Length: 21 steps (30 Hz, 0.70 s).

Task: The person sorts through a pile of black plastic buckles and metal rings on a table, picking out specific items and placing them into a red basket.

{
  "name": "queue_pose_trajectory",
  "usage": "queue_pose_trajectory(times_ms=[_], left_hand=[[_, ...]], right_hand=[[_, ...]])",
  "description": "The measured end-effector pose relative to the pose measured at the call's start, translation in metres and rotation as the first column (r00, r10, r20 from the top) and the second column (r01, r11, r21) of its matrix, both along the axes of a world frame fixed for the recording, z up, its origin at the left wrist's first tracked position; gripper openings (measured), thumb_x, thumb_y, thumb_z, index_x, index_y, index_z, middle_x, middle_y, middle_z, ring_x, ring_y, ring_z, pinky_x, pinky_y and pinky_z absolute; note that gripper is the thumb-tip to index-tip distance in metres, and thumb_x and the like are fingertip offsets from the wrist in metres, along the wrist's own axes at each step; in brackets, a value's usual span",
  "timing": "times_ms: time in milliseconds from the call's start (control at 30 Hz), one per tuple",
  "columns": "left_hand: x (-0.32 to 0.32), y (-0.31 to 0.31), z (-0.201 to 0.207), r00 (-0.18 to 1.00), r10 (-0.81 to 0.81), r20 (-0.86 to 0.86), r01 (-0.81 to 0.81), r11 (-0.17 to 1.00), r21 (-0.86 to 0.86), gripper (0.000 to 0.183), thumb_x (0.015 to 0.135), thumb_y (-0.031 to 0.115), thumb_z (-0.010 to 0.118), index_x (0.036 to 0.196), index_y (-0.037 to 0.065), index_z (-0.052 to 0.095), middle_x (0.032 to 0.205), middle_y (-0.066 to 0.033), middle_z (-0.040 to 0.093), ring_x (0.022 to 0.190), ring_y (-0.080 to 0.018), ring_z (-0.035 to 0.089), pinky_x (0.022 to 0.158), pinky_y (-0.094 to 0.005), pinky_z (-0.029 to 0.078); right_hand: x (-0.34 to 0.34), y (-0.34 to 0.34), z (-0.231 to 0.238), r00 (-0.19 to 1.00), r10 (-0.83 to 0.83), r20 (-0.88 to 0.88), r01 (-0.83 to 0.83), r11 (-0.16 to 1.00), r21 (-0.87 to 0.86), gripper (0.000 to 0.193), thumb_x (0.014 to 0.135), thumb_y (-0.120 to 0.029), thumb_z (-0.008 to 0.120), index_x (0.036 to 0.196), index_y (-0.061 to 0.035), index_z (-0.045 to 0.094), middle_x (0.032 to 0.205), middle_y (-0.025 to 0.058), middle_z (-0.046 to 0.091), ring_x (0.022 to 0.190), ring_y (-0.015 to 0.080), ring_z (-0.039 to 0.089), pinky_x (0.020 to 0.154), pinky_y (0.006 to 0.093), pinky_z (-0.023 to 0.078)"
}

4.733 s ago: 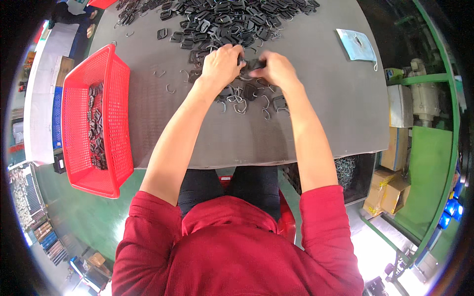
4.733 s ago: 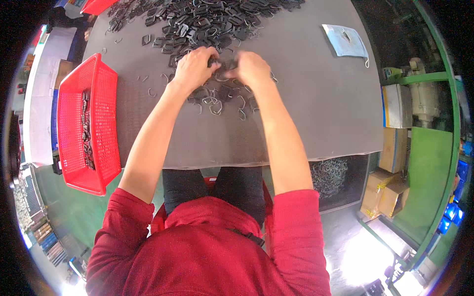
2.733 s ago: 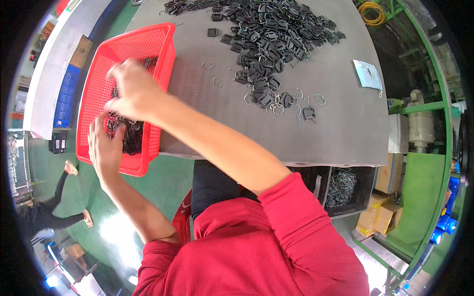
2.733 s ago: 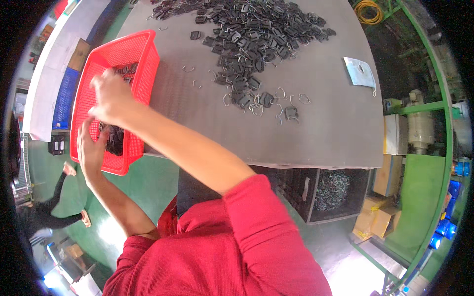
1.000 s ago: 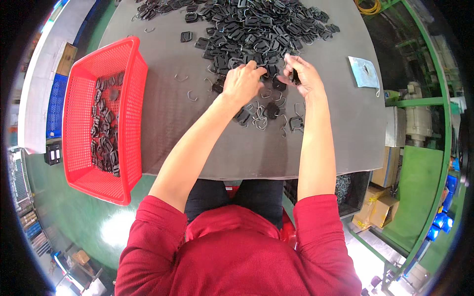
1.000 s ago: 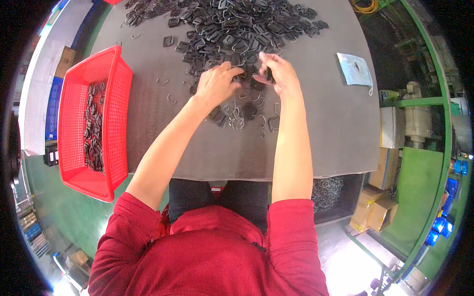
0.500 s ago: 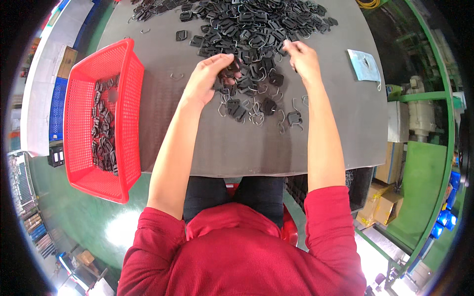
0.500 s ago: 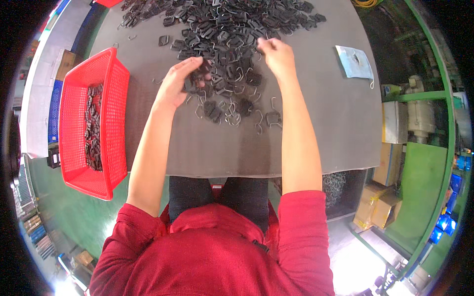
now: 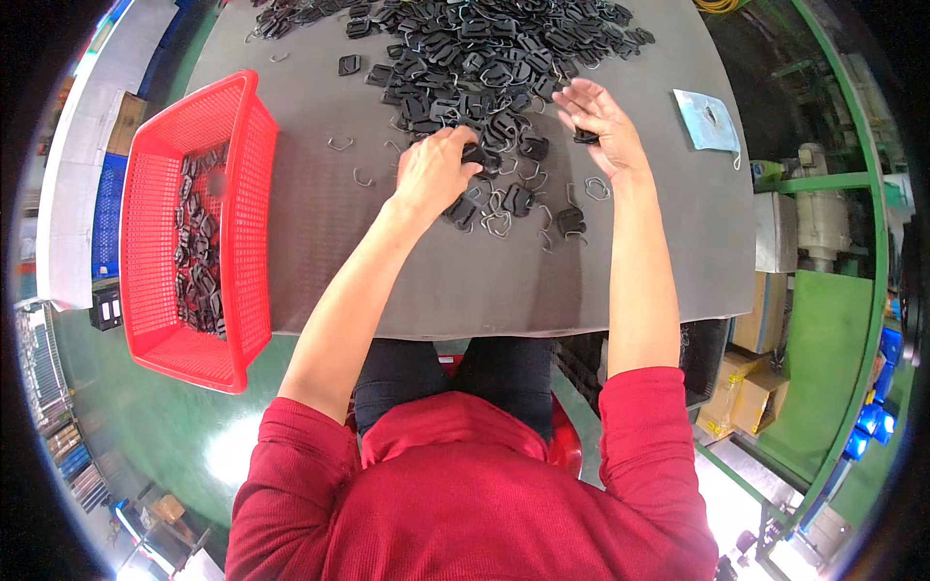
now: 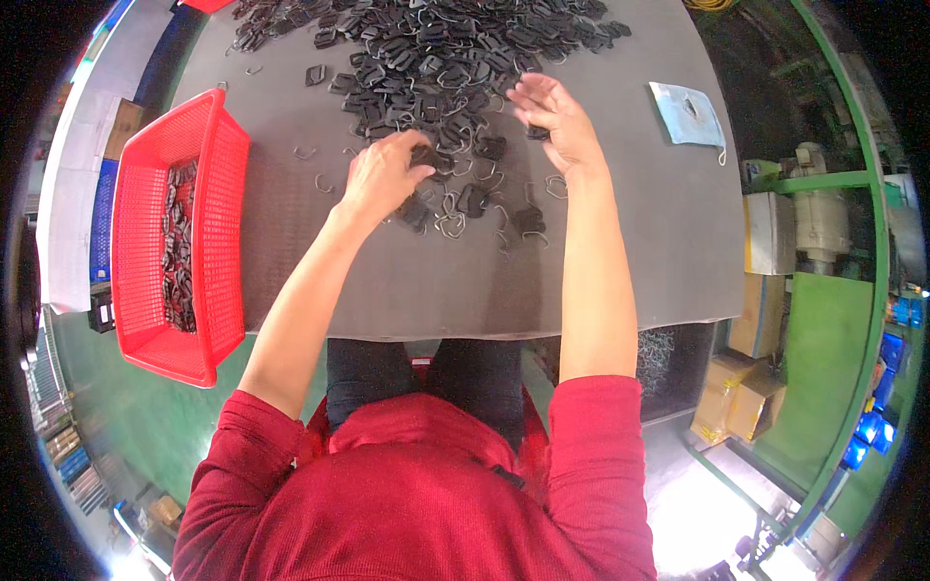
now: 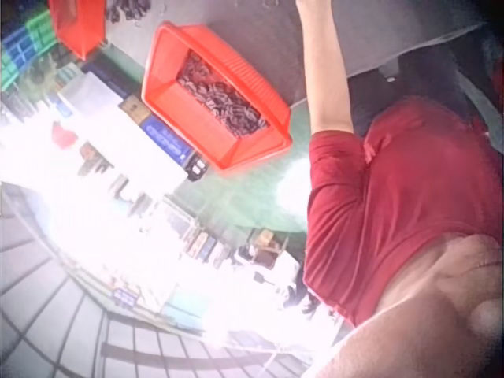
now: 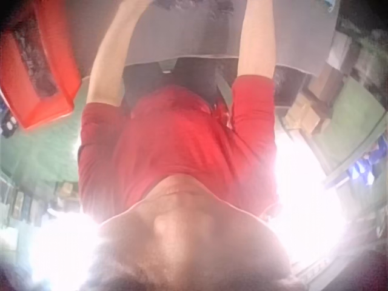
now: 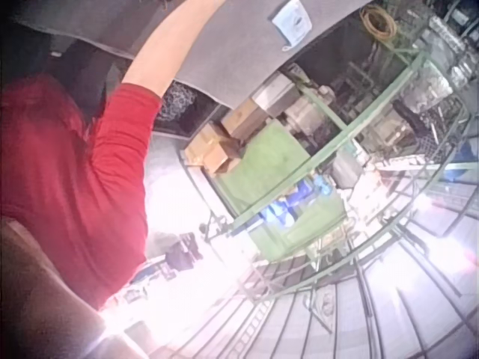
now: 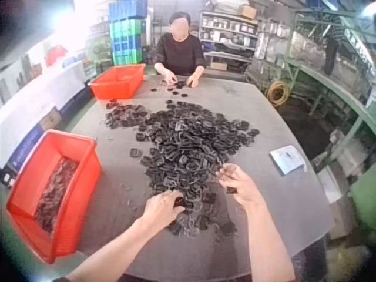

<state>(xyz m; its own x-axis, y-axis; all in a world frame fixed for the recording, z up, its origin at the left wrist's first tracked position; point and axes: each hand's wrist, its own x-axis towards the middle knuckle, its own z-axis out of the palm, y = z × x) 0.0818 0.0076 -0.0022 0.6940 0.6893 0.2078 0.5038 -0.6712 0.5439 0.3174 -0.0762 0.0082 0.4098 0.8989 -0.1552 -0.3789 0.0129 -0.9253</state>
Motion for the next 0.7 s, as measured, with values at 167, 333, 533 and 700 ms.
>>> queue_pose_trajectory(times_ms=[167,333,533,700], left_hand=[[0.004,0.006,0.027,0.999,0.032,0.036,-0.015,0.915,-0.403,0.025,0.076,0.024,0.070,0.094,0.009,0.066,0.068,-0.0032,0.056,0.061,-0.0137,0.053,0.058,-0.0292,0.043],[-0.002,0.016,0.028,0.909,0.299,0.290,0.083,0.552,-0.830,0.015,0.085,0.022,0.065,0.084,0.008,0.061,0.064,0.0094,0.041,0.056,0.0012,0.035,0.045,-0.0150,0.023],[-0.008,0.030,0.024,0.776,0.447,0.444,0.372,0.244,-0.896,0.013,0.085,0.017,0.063,0.089,0.006,0.058,0.075,0.0017,0.053,0.058,-0.0050,0.044,0.044,-0.0181,0.031],[0.003,0.018,0.043,0.607,0.712,0.355,0.525,-0.024,-0.851,0.014,0.086,0.014,0.056,0.095,0.003,0.056,0.085,-0.0045,0.057,0.062,-0.0115,0.050,0.046,-0.0202,0.037]], right_hand=[[0.020,-0.015,-0.003,0.998,0.024,0.060,-0.026,0.999,0.026,0.047,0.070,0.016,0.043,0.113,-0.0008,0.051,0.119,0.0118,0.054,0.118,0.0224,0.048,0.099,0.0334,0.036],[0.015,-0.018,0.001,0.997,0.007,0.081,-0.007,1.000,0.002,0.047,0.065,0.014,0.040,0.107,-0.0006,0.055,0.114,0.0100,0.058,0.117,0.0209,0.050,0.098,0.0308,0.036],[0.010,-0.003,-0.004,0.993,0.017,0.120,-0.008,0.997,-0.076,0.038,0.073,0.007,0.045,0.107,-0.0053,0.058,0.103,0.0060,0.061,0.093,0.0155,0.059,0.072,0.0245,0.046],[-0.024,0.036,-0.017,0.737,0.356,0.575,0.005,0.847,-0.531,0.025,0.078,-0.023,0.065,0.097,-0.0066,0.064,0.093,0.0080,0.065,0.082,0.0208,0.062,0.069,0.0317,0.048]])
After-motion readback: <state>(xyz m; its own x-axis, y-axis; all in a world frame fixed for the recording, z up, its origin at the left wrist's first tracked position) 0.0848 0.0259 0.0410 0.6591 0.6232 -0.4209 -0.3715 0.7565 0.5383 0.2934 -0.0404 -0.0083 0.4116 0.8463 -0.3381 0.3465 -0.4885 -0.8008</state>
